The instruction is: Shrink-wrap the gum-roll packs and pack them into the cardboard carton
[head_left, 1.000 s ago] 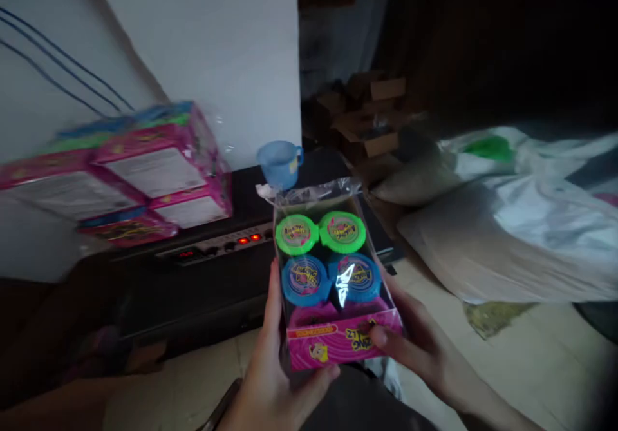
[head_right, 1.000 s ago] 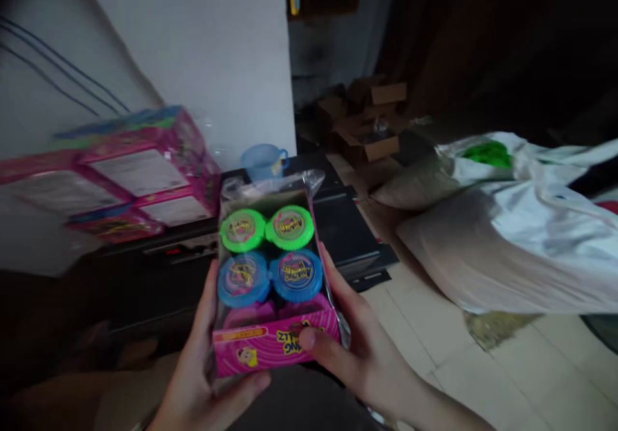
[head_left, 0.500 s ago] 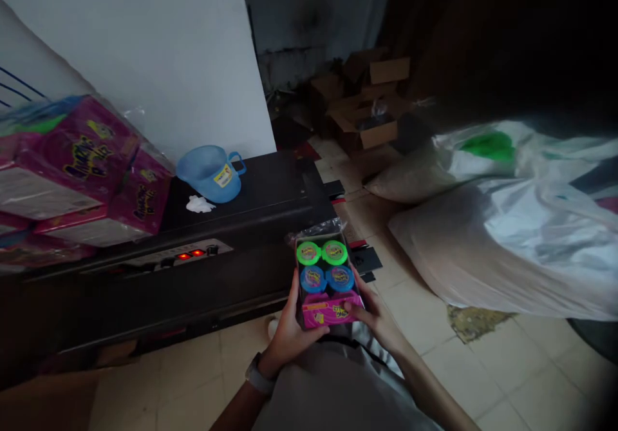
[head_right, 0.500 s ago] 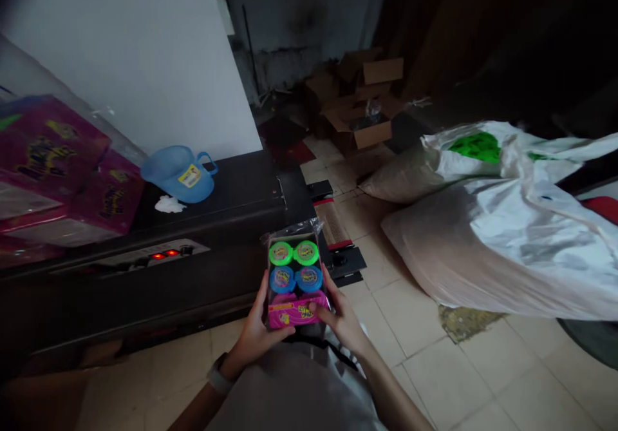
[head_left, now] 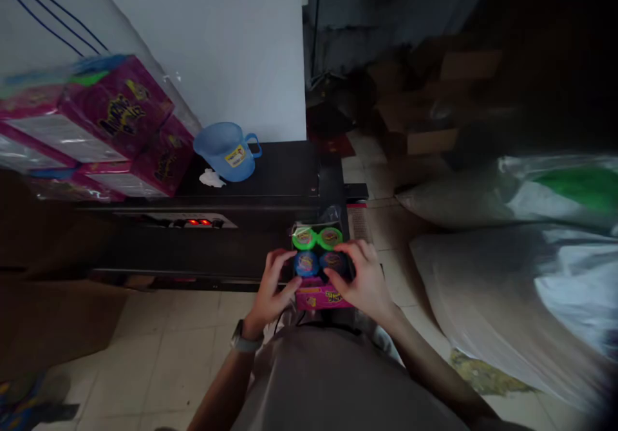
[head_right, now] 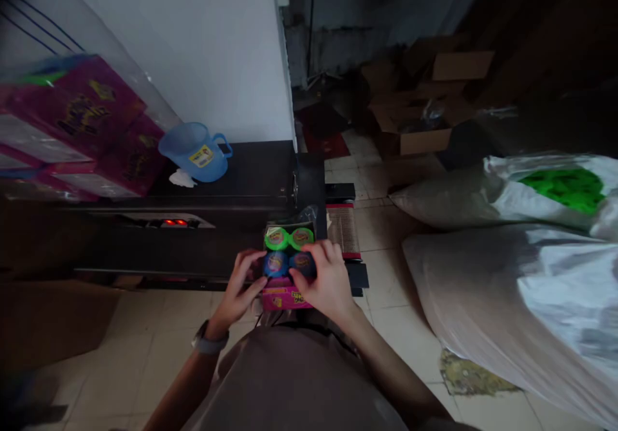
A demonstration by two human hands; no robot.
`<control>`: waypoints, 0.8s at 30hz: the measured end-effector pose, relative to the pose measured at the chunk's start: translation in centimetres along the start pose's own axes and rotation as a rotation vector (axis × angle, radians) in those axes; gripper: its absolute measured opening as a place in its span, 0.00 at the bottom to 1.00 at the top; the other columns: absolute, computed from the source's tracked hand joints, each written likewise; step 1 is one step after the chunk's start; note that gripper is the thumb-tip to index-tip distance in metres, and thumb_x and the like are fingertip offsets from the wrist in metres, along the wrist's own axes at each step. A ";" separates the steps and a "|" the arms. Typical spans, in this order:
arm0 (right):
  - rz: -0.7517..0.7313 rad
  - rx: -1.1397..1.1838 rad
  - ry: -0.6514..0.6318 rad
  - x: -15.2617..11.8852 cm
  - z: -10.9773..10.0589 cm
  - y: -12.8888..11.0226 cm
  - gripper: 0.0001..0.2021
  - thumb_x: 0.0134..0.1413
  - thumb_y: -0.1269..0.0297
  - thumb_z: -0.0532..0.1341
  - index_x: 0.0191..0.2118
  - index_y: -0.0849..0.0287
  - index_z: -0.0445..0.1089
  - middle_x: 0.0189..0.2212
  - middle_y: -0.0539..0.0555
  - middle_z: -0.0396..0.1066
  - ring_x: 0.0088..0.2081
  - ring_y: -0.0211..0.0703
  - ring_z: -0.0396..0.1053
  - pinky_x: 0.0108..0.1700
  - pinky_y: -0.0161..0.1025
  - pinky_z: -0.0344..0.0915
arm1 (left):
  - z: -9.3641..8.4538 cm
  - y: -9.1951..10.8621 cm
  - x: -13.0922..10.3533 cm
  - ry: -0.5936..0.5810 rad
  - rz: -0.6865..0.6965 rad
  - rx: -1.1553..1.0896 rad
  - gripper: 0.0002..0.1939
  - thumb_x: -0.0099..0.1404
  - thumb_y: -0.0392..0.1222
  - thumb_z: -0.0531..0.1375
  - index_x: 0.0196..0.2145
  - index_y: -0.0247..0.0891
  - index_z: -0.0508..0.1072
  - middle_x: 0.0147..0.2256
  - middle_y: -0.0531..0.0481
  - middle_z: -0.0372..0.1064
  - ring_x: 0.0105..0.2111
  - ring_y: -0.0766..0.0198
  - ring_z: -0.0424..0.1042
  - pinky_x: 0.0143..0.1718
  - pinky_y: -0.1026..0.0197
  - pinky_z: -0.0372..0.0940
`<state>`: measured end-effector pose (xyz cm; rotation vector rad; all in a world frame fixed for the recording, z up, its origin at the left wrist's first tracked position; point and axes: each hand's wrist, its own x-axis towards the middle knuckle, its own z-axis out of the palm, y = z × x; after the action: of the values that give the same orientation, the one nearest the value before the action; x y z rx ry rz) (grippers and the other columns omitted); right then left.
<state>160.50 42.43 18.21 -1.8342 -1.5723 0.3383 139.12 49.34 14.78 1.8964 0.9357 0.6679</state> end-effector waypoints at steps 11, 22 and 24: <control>0.119 -0.284 -0.327 2.3 0.2 -2.9 0.13 0.49 0.59 0.65 0.40 0.58 0.71 0.41 0.55 0.70 0.47 0.53 0.66 0.40 0.43 0.65 | -0.8 0.3 3.1 -0.127 -0.015 0.087 0.12 0.63 0.38 0.56 0.45 0.38 0.65 0.43 0.47 0.60 0.40 0.61 0.63 0.41 0.60 0.60; 0.035 0.231 -0.015 0.1 1.0 0.2 0.10 0.53 0.65 0.68 0.41 0.56 0.72 0.35 0.52 0.71 0.38 0.45 0.67 0.41 0.43 0.65 | 1.1 -0.3 2.1 -0.021 -0.064 -0.028 0.13 0.58 0.37 0.58 0.40 0.38 0.59 0.36 0.52 0.58 0.35 0.65 0.61 0.36 0.63 0.58; 0.023 0.366 0.023 -1.0 -0.2 1.1 0.07 0.58 0.64 0.63 0.43 0.55 0.71 0.39 0.53 0.70 0.40 0.44 0.68 0.41 0.41 0.66 | 1.1 0.0 1.6 0.035 -0.050 -0.012 0.14 0.60 0.37 0.58 0.43 0.38 0.59 0.37 0.51 0.58 0.36 0.65 0.62 0.38 0.62 0.59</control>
<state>161.22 41.37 17.45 -1.5667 -1.3690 0.5734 140.85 50.12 14.35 1.8504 0.9961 0.6774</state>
